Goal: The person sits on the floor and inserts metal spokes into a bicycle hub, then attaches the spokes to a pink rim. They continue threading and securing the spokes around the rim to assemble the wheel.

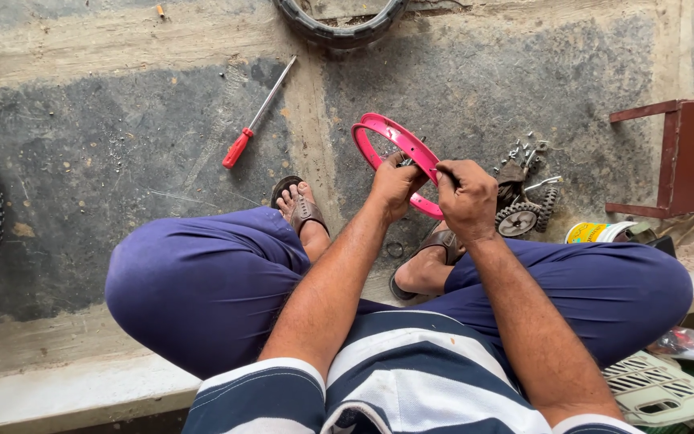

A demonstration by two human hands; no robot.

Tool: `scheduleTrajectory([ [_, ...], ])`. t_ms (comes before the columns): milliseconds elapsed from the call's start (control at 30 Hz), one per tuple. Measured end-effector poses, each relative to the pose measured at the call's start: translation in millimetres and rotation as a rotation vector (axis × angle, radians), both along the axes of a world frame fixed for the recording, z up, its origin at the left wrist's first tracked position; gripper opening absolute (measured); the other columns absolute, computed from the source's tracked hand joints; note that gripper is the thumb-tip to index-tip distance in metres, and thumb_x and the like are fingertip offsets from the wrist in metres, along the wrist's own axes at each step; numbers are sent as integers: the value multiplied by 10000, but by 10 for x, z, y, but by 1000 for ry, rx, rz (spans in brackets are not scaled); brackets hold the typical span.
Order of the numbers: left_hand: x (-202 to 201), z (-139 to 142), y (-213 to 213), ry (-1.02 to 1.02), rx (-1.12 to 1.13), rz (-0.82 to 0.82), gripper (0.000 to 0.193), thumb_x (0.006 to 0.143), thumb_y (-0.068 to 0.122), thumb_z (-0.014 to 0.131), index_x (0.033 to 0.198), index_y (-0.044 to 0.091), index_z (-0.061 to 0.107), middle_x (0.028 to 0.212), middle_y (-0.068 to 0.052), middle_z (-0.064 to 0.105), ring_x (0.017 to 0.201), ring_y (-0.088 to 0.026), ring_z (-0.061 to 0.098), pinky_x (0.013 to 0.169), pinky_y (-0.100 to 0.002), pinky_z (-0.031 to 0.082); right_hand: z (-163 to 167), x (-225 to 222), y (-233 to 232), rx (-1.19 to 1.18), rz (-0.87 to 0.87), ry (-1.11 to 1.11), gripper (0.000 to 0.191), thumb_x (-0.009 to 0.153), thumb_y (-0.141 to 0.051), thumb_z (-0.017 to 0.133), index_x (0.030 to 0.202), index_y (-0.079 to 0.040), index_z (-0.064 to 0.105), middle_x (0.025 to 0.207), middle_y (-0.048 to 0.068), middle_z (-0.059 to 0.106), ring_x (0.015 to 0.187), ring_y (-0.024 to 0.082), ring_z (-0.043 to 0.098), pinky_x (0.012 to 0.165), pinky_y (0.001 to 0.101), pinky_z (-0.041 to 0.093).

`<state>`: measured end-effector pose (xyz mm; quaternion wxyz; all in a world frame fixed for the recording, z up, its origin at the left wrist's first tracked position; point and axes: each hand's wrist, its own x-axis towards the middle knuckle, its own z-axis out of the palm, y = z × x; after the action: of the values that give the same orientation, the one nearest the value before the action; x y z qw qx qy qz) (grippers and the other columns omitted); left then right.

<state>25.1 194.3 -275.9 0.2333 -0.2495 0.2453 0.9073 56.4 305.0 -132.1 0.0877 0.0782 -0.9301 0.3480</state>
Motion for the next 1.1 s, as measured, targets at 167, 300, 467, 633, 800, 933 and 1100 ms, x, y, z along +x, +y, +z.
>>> scheduleTrajectory([
  [167, 5, 0, 26, 3, -13, 14, 482, 861, -93, 665, 1312, -71, 497, 1089, -202, 687, 981, -279, 724, 916, -376, 623, 4, 13, -2, -22, -24, -12, 132, 939, -15, 678, 1049, 28, 738, 984, 173, 739, 859, 284, 738, 776, 365, 585],
  [300, 3, 2, 32, -5, -10, 7, 488, 858, -88, 665, 1314, -62, 492, 1085, -199, 689, 980, -278, 725, 914, -375, 622, -23, 13, 1, 1, -4, 28, 124, 948, -17, 680, 1052, 22, 735, 997, 168, 740, 873, 284, 738, 793, 365, 588],
  [467, 6, 4, 27, 0, -17, -6, 488, 851, -92, 665, 1308, -63, 494, 1077, -202, 692, 973, -278, 729, 914, -372, 624, -75, -24, 31, 289, -9, -23, 199, 1007, -180, 693, 927, 1, 718, 846, 141, 697, 709, 269, 676, 651, 386, 543],
  [633, 22, 5, 55, -19, -16, -13, 462, 869, -73, 676, 1300, -56, 511, 1071, -184, 692, 956, -262, 725, 896, -359, 619, -142, -94, 31, 605, -57, 8, 455, 1064, -382, 656, 735, -69, 624, 682, 94, 632, 568, 244, 612, 503, 397, 484],
  [800, 6, -1, 60, -27, -19, -7, 434, 873, -71, 669, 1282, -54, 525, 1068, -181, 694, 955, -258, 724, 891, -354, 624, -178, -79, 15, 584, -50, 109, 382, 1061, -362, 634, 808, -76, 623, 734, 100, 633, 612, 252, 625, 537, 398, 501],
  [933, 12, -11, 51, -28, -3, 1, 386, 887, -74, 660, 1256, -45, 549, 1072, -180, 696, 957, -259, 722, 884, -352, 621, -197, -78, 23, 529, -80, 49, 425, 1052, -376, 645, 746, -82, 622, 715, 117, 657, 606, 288, 646, 521, 435, 499],
  [1100, 18, -18, 61, -24, -22, -7, 353, 891, -83, 647, 1234, -32, 582, 1073, -165, 696, 961, -254, 720, 880, -351, 619, -232, -84, 33, 567, -102, -63, 428, 1064, -409, 617, 788, -83, 643, 732, 111, 646, 621, 309, 636, 566, 447, 502],
])
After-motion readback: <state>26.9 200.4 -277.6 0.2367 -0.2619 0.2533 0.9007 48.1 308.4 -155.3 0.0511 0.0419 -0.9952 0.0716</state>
